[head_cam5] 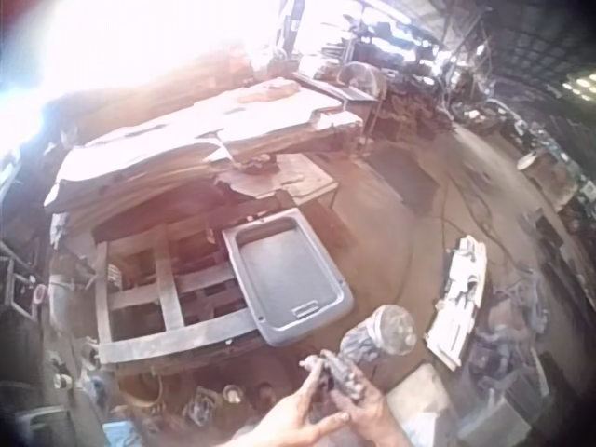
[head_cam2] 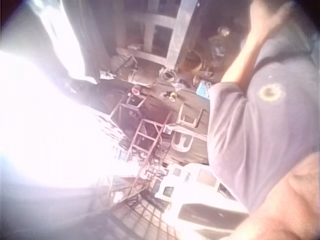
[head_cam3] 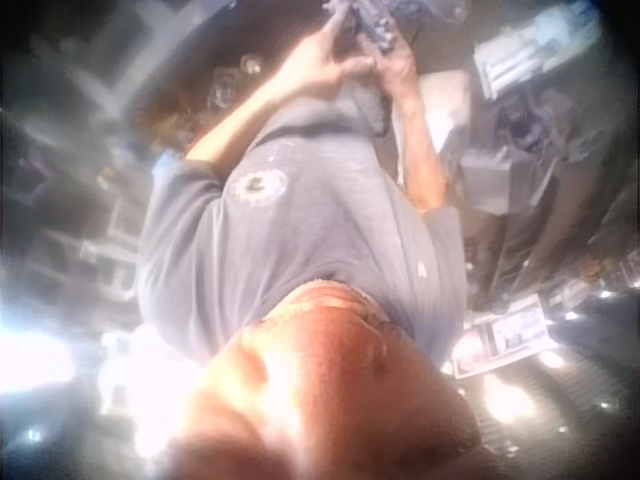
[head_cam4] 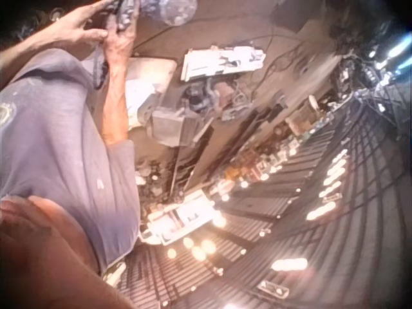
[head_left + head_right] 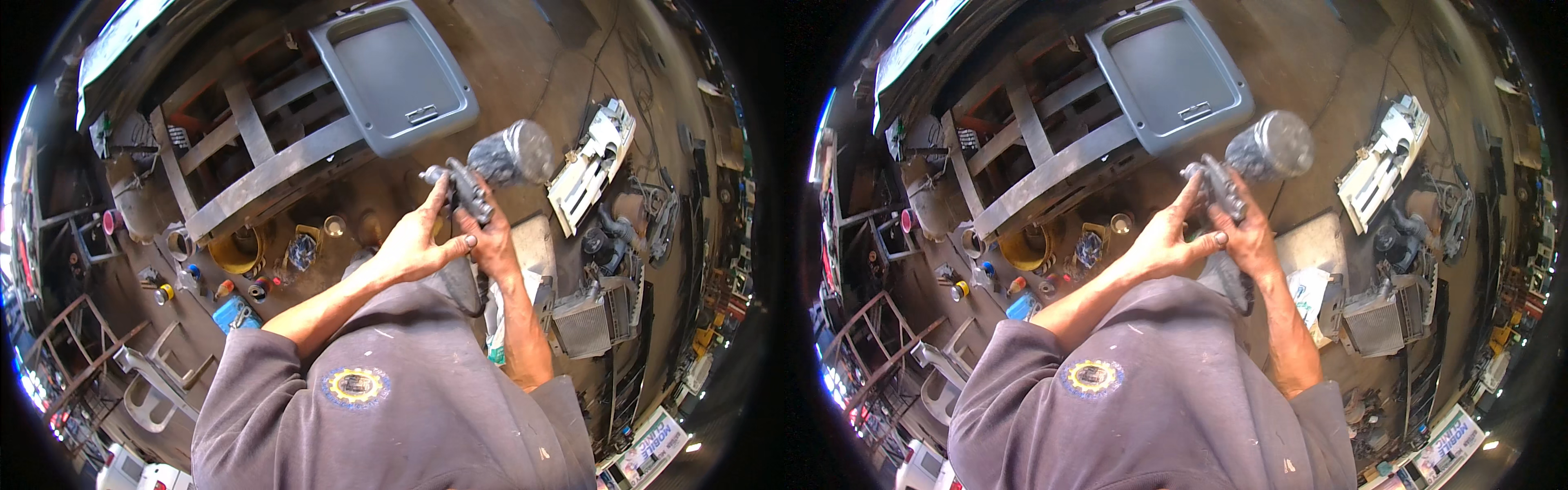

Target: The person ties their shoelaces, then uses a spray gun to apply paint to two gray plastic trays placed on a metal stand. They repeatedly spray, rotate, and reposition the trays to cover different surfaces, and briefly wipe one tray with a cloth before continuing to spray.

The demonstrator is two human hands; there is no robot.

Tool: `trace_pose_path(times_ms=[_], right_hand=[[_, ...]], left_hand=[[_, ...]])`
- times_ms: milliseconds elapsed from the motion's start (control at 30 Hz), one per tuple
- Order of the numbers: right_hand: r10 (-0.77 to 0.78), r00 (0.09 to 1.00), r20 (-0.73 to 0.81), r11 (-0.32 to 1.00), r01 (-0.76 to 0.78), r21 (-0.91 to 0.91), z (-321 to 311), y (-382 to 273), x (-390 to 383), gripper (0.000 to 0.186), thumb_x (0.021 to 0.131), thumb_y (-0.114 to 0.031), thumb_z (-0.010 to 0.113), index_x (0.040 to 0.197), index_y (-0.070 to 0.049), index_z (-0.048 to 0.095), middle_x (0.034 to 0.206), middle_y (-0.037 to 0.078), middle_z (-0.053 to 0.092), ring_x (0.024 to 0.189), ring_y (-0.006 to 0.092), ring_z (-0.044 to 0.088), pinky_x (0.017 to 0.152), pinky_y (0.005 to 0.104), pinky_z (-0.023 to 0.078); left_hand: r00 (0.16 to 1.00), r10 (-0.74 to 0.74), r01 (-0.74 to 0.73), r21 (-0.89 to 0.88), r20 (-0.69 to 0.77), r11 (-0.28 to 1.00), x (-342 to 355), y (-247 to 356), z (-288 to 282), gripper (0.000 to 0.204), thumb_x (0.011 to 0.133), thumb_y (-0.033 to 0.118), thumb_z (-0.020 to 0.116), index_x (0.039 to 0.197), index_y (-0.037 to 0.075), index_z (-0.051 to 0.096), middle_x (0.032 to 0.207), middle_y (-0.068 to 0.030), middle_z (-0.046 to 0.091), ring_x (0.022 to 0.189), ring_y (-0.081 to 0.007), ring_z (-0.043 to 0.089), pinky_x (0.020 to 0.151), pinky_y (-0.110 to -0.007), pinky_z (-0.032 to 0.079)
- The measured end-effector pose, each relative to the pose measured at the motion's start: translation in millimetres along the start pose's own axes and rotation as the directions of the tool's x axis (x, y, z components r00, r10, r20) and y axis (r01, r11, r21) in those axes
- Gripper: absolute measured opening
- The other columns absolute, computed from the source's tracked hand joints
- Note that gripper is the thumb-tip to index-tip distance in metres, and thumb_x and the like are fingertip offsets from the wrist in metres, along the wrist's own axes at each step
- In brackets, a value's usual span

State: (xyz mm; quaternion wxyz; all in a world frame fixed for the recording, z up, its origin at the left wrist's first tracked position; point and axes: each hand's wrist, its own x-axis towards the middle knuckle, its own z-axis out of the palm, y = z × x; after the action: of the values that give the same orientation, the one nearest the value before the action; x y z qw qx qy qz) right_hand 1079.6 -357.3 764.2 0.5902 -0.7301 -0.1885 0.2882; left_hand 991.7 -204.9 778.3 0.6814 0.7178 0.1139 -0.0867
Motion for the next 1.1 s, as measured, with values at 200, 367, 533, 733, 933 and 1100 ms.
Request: trace_pose_path(times_ms=[200, 367, 533, 733, 933, 1100], right_hand=[[0.169, 0.984, -0.060, 0.955, -0.178, -0.239, -44.2, -66.1, 73.1, 0.047, 0.092, -0.015, 0.063, 0.137, -0.007, 0.050, 0.094, 0.003, 0.066, 0.074, 0.0104, 0.059, 0.070, 0.0289, 0.052], [0.038, 0.980, 0.195, 0.926, 0.039, -0.375, -81.5, -34.8, 132.7, 0.047, 0.091, -0.021, 0.064, 0.135, -0.008, 0.053, 0.094, 0.010, 0.069, 0.076, 0.0159, 0.063, 0.073, 0.0308, 0.052], [0.149, 0.840, 0.521, 0.904, 0.098, -0.416, -99.1, -33.4, 167.9, 0.050, 0.089, -0.028, 0.063, 0.137, -0.020, 0.052, 0.112, 0.017, 0.068, 0.105, 0.0290, 0.065, 0.095, 0.0375, 0.046], [0.022, 0.813, 0.582, 0.865, 0.277, -0.418, -93.1, -16.6, 256.6, 0.049, 0.091, -0.025, 0.065, 0.137, -0.013, 0.053, 0.099, 0.015, 0.069, 0.086, 0.0164, 0.060, 0.087, 0.0303, 0.048], [-0.435, 0.773, 0.461, 0.734, 0.601, -0.316, -86.5, -37.8, 341.7, 0.043, 0.091, -0.032, 0.063, 0.130, -0.016, 0.054, 0.099, 0.019, 0.069, 0.095, 0.0340, 0.067, 0.081, 0.0392, 0.053], [-0.502, 0.668, 0.550, 0.619, 0.721, -0.312, -101.3, -46.3, 357.2, 0.048, 0.089, -0.029, 0.066, 0.132, -0.011, 0.053, 0.096, 0.016, 0.071, 0.091, 0.0318, 0.068, 0.078, 0.0385, 0.053]], left_hand=[[0.990, -0.077, 0.084, 0.061, -0.114, 0.995, -10.0, -34.1, 9.6, 0.084, 0.085, 0.038, 0.069, 0.150, 0.008, 0.026, 0.139, -0.0246, 0.049, 0.125, -0.0387, 0.051, 0.104, -0.043, 0.041], [0.861, -0.399, 0.466, 0.174, -0.315, 0.868, -26.8, -118.0, 22.4, 0.074, 0.084, 0.032, 0.068, 0.147, 0.010, 0.036, 0.130, -0.0265, 0.056, 0.121, -0.0366, 0.055, 0.103, -0.041, 0.043], [0.507, -0.627, 0.779, 0.003, -0.592, 0.627, -80.0, -194.7, 46.9, 0.069, 0.082, 0.037, 0.067, 0.139, 0.004, 0.047, 0.127, -0.0274, 0.058, 0.120, -0.0385, 0.055, 0.101, -0.042, 0.044], [0.193, -0.772, 0.746, -0.421, -0.606, 0.516, -129.0, -215.3, 150.4, 0.059, 0.083, 0.026, 0.067, 0.133, -0.001, 0.053, 0.129, -0.0238, 0.059, 0.121, -0.0304, 0.057, 0.101, -0.038, 0.045], [0.246, -0.887, 0.660, -0.603, -0.390, 0.448, -118.8, -198.4, 235.4, 0.061, 0.084, 0.024, 0.068, 0.133, -0.008, 0.050, 0.130, -0.0252, 0.057, 0.123, -0.0299, 0.055, 0.102, -0.035, 0.044], [0.158, -0.918, 0.623, -0.685, -0.363, 0.378, -71.4, -185.3, 209.0, 0.054, 0.088, 0.021, 0.065, 0.131, -0.008, 0.052, 0.128, -0.0244, 0.059, 0.121, -0.0311, 0.056, 0.101, -0.037, 0.045]])
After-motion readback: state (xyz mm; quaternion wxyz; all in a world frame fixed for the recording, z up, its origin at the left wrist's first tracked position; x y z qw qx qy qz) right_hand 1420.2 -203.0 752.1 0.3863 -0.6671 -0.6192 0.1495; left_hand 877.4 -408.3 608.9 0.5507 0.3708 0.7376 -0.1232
